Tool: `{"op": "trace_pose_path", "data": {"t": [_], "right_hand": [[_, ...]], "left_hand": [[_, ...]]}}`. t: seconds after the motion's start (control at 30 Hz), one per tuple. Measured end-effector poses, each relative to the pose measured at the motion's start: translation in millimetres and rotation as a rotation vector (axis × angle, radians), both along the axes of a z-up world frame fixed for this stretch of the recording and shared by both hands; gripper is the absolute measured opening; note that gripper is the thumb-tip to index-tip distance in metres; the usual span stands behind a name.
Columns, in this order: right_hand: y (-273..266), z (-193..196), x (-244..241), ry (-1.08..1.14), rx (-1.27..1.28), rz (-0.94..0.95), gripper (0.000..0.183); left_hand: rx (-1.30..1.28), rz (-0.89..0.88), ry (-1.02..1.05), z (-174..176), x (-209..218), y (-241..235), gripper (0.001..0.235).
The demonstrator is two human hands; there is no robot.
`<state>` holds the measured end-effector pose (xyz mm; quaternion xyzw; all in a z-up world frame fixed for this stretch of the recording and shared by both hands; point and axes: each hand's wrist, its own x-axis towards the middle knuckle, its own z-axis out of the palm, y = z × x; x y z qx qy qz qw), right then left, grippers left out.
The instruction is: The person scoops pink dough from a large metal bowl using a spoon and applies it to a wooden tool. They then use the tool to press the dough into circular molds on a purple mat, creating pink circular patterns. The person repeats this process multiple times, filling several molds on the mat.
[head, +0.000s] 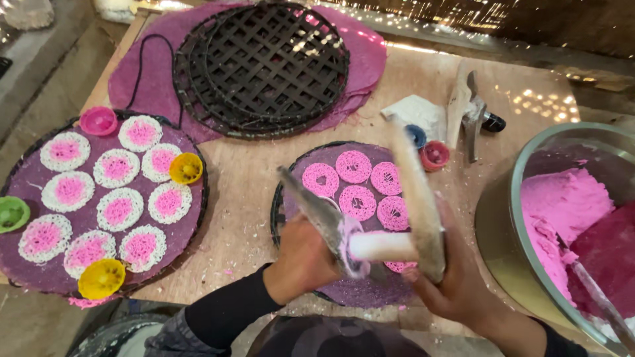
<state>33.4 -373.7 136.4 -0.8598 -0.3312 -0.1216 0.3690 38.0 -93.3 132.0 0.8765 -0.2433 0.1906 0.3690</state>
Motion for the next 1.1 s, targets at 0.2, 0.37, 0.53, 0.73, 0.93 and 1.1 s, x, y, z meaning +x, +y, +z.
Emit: {"op": "trace_pose_path", "data": {"t": [0.2,0.37,0.53,0.73,0.93,1.1], "right_hand": [[31,-23,-14,0.170,0.017,0.055,0.102],[8,-49,18,0.732,0.102,0.188,0.118],[-32,-77,69,1.526,0.282,0.480,0.114],[-41,-80,110,1.417,0.083,0.369,0.099],[-16,-83,151,1.510,-0.171,0.338,0.085],[-4,-108,169,1.542,-0.253,0.283,0.083]], "left_hand": [[-0.075,0.027,0.061,-32,-27,-22,0.030],[-0.599,-0.095,0.430,-67,-6,-15,0.042],[0.103,-0.128,0.630,-47,38,14,0.067],[-1.509,-0.786,0.357,-51,97,90,0.123],[-1.616,-1.133,0.374,-87,121,93,0.106],[-1.818,-0.908,0.405,-115,116,95,0.045]]}}
